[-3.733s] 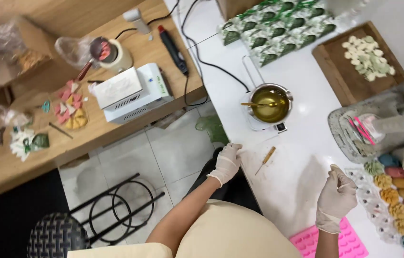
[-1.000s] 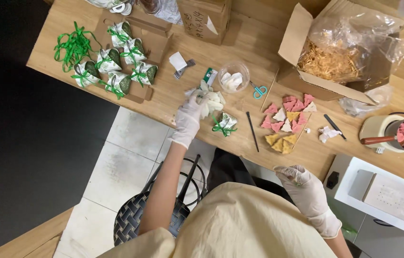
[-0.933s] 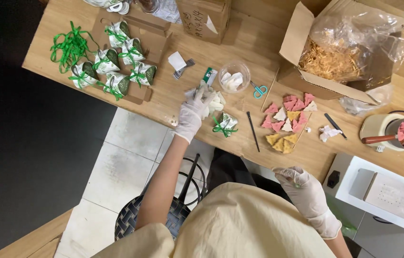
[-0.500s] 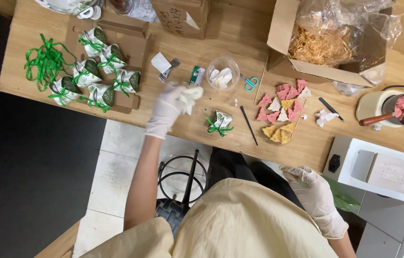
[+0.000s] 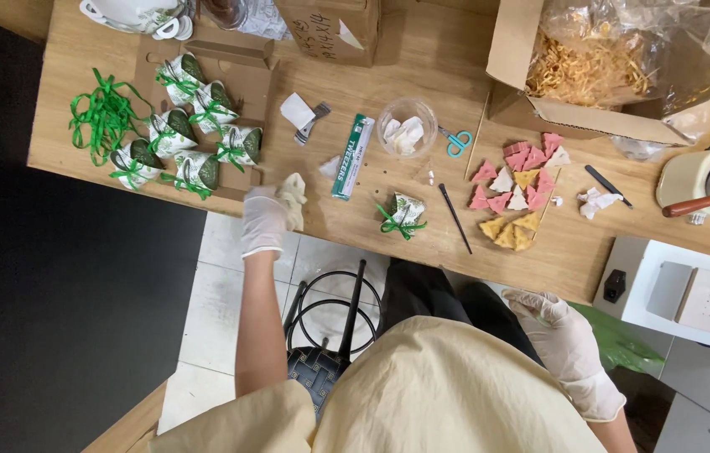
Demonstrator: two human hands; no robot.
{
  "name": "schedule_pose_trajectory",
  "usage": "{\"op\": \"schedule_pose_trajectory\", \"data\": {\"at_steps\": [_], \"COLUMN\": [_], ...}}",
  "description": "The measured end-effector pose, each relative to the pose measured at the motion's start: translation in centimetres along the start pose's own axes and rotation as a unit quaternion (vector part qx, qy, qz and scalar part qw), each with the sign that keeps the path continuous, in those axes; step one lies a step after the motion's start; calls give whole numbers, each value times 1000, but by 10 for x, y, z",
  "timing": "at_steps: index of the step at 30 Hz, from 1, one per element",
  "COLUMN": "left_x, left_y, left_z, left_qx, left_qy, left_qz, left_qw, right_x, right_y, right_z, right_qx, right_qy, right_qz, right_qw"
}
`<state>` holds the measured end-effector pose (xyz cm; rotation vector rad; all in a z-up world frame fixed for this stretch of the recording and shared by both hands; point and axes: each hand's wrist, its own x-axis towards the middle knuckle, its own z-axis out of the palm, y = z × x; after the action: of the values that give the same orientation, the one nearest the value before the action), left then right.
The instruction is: Using a heat gun to smooth melted wax and sorting wax decorations in a production area.
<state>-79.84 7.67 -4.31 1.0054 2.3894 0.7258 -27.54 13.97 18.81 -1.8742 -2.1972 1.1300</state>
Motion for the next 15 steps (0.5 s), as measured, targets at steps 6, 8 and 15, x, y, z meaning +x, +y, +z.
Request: {"op": "schedule_pose_trajectory", "data": {"at_steps": [6, 8, 15], "left_x": [14, 22, 2], "left_y": [25, 56, 65], "left_z": [35, 28, 29], "left_qx": [-102, -200, 154], "left_qy": [89, 71, 48], "left_qz": [40, -4, 65], "left_qw": [990, 977, 985], "right_x": [-4, -3, -10], "right_y": [19, 27, 4], "right_z": [2, 2, 2], "right_qx": [58, 61, 1], "right_qy": [-11, -7, 3], "right_qz": [-3, 0, 19], "right_qw": [998, 998, 1000]}}
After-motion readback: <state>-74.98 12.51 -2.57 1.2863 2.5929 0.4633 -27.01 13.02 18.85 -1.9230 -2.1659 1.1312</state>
